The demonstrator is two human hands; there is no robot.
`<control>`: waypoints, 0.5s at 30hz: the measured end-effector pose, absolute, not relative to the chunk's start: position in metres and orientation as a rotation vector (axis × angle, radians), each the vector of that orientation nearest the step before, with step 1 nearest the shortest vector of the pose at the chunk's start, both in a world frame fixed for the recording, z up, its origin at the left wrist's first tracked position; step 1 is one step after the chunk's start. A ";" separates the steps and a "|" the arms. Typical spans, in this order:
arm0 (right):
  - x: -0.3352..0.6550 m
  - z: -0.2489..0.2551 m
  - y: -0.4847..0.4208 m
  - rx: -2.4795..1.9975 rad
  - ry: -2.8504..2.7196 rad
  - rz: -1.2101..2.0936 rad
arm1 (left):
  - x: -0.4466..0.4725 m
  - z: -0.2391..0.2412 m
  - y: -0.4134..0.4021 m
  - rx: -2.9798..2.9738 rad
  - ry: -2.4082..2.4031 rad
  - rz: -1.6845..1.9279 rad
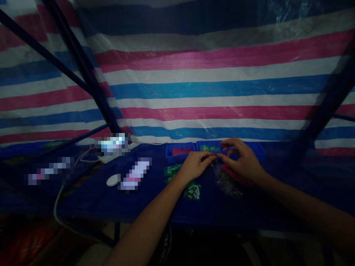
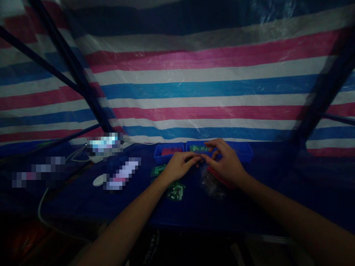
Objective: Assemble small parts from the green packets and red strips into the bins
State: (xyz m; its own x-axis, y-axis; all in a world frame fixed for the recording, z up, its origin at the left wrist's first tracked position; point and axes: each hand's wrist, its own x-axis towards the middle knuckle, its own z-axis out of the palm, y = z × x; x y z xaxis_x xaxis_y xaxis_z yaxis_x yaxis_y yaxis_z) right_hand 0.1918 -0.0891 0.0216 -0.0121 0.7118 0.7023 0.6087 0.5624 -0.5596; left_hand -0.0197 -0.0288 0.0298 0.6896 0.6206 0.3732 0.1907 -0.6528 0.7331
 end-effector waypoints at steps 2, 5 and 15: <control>0.193 0.023 -0.089 -1.081 -1.735 0.159 | -0.019 0.029 -0.030 2.150 0.572 0.730; 0.194 0.024 -0.090 -1.066 -1.811 0.147 | -0.019 0.026 -0.027 2.054 0.545 0.674; 0.195 0.029 -0.087 -0.888 -2.159 -0.016 | -0.017 0.023 -0.017 1.806 0.522 0.852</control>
